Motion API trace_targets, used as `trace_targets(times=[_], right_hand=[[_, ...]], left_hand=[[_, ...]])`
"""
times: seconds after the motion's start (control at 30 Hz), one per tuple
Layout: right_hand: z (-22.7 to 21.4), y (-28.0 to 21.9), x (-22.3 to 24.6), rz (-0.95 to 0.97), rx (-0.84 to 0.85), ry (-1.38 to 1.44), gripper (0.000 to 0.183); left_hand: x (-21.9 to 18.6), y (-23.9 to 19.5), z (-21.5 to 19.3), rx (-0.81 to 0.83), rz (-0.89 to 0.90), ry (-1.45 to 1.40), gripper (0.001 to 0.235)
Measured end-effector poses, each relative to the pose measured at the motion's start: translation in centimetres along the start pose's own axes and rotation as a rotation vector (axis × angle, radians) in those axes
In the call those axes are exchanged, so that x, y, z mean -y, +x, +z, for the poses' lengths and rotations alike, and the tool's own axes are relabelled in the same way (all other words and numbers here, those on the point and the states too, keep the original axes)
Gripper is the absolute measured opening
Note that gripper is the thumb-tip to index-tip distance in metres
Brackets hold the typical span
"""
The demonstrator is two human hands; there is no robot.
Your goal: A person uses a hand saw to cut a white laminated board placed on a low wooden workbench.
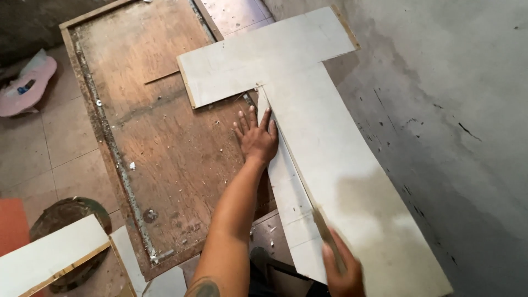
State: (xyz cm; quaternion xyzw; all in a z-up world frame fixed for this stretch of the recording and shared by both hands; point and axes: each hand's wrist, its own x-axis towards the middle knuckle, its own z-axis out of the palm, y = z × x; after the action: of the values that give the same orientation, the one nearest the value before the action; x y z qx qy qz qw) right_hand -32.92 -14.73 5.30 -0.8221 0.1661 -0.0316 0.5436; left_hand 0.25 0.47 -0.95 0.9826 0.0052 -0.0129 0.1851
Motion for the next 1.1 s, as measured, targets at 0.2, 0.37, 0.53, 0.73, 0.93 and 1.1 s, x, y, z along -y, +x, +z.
trace_targets(times=[0.2,0.37,0.53,0.73,0.93,1.1], right_hand=[[-0.9,0.3,-0.4,0.089,-0.037,-0.016,0.05],[-1.7,-4.0,-5.0,0.091,-0.092,-0.043,0.047],[1.5,3.4,1.6,-0.033,0.021,-0.008,0.052],[-2.6,-2.8,0.4,0.105,-0.036,-0.001,0.053],[-1.2,0.1,1.3,0.09,0.002,-0.023,0.051],[-0.1,2.3,3.7,0.125,-0.021,-0.017,0.051]], left_hand=[[-0.4,0.1,-0.5,-0.029,0.005,-0.026,0.062],[-0.3,0.0,-0.2,-0.015,0.0,-0.016,0.062],[-0.1,0.1,0.2,-0.025,0.01,0.006,0.061],[-0.2,-0.3,-0.5,-0.007,-0.007,-0.013,0.063],[-0.9,-0.6,-1.3,0.031,-0.012,0.004,0.062],[-0.4,-0.1,-1.1,0.001,-0.025,-0.036,0.062]])
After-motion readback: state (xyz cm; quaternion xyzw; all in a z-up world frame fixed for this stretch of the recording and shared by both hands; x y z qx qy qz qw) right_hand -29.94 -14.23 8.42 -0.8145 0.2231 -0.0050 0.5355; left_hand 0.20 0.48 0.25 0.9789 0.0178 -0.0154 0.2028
